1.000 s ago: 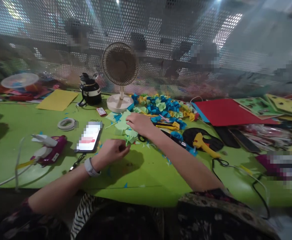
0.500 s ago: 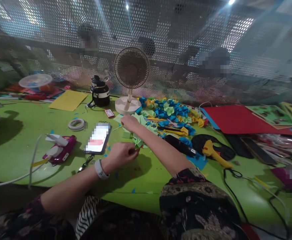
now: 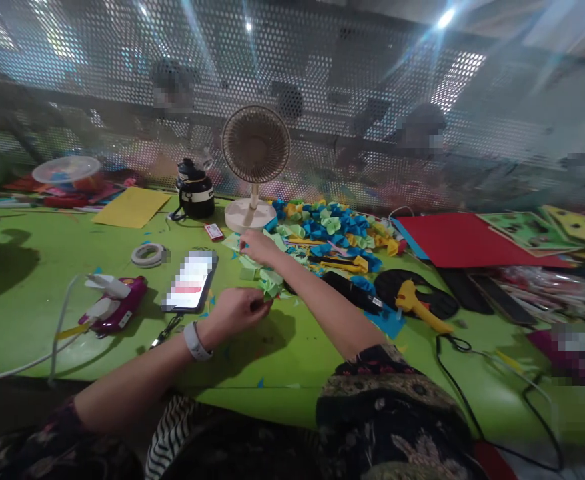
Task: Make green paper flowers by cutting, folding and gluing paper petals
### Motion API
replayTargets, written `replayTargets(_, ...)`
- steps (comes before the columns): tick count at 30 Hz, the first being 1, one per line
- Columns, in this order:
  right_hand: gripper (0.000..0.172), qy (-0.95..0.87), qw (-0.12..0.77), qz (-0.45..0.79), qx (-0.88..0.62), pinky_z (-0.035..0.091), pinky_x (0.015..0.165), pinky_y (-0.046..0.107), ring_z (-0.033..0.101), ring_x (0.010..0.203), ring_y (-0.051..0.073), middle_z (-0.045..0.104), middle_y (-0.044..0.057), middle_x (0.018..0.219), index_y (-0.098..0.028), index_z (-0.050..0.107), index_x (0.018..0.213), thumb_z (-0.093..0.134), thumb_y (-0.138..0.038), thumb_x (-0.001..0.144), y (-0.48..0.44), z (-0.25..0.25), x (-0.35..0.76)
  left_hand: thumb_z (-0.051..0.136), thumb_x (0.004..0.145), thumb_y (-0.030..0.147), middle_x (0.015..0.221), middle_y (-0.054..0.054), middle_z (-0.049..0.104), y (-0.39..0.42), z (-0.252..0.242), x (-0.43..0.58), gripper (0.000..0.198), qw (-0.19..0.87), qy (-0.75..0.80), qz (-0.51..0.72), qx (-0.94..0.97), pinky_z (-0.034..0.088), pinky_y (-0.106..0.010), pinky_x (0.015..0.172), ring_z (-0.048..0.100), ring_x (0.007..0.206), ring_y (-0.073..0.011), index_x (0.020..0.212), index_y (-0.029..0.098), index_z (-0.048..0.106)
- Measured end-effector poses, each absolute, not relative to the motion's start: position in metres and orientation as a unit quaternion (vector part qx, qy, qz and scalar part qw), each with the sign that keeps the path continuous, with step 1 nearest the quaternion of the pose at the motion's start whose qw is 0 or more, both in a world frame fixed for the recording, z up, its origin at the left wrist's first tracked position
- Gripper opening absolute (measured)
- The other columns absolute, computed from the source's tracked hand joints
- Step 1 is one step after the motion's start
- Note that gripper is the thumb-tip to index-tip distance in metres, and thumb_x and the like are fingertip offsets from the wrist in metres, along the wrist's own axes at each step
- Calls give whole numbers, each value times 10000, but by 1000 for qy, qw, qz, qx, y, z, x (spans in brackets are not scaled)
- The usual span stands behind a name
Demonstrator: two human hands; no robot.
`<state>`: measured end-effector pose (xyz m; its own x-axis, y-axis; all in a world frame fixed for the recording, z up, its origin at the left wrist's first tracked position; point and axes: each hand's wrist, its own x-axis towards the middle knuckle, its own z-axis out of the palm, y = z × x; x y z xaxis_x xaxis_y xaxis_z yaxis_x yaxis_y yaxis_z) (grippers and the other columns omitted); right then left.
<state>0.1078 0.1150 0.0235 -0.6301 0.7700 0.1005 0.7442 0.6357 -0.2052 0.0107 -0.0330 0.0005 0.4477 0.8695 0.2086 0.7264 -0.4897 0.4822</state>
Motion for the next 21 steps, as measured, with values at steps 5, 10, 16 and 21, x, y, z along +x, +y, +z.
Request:
replayTargets(5, 124, -877, 157, 126, -436, 457, 750, 253, 619, 846, 158, 678, 74, 926, -113, 654, 920, 572, -192, 872, 90, 41, 141, 505, 888, 355, 626, -25, 617, -29, 10, 3, 322, 162, 490, 306, 800, 270, -271, 534, 482, 555, -136, 617, 185, 547)
replayTargets(10, 98, -846, 275, 181, -419, 449, 723, 266, 627, 761, 160, 691, 35, 809, -155, 642, 862, 582, -232, 878, 34, 45, 175, 499, 902, 356, 848, -59, 704, -21, 17, -6, 231, 235, 493, 427, 720, 416, -257, 614, 609, 708, -158, 891, 176, 643)
replayTargets(16, 178, -885, 230, 37, -402, 469, 751, 313, 659, 843, 215, 719, 93, 950, -188, 605, 1094, 548, -217, 928, -20, 32, 199, 453, 897, 302, 814, -63, 715, -20, 10, -3, 268, 350, 457, 355, 737, 482, -276, 637, 644, 708, -178, 887, 159, 679)
replayTargets(21, 350, -891, 209, 21, -403, 500, 789, 358, 663, 893, 236, 720, 108, 996, -166, 495, 1306, 488, -197, 958, -30, 18, 207, 487, 827, 198, 875, -64, 743, -28, 9, 1, 229, 305, 461, 300, 778, 475, -268, 639, 656, 727, -174, 922, 163, 693)
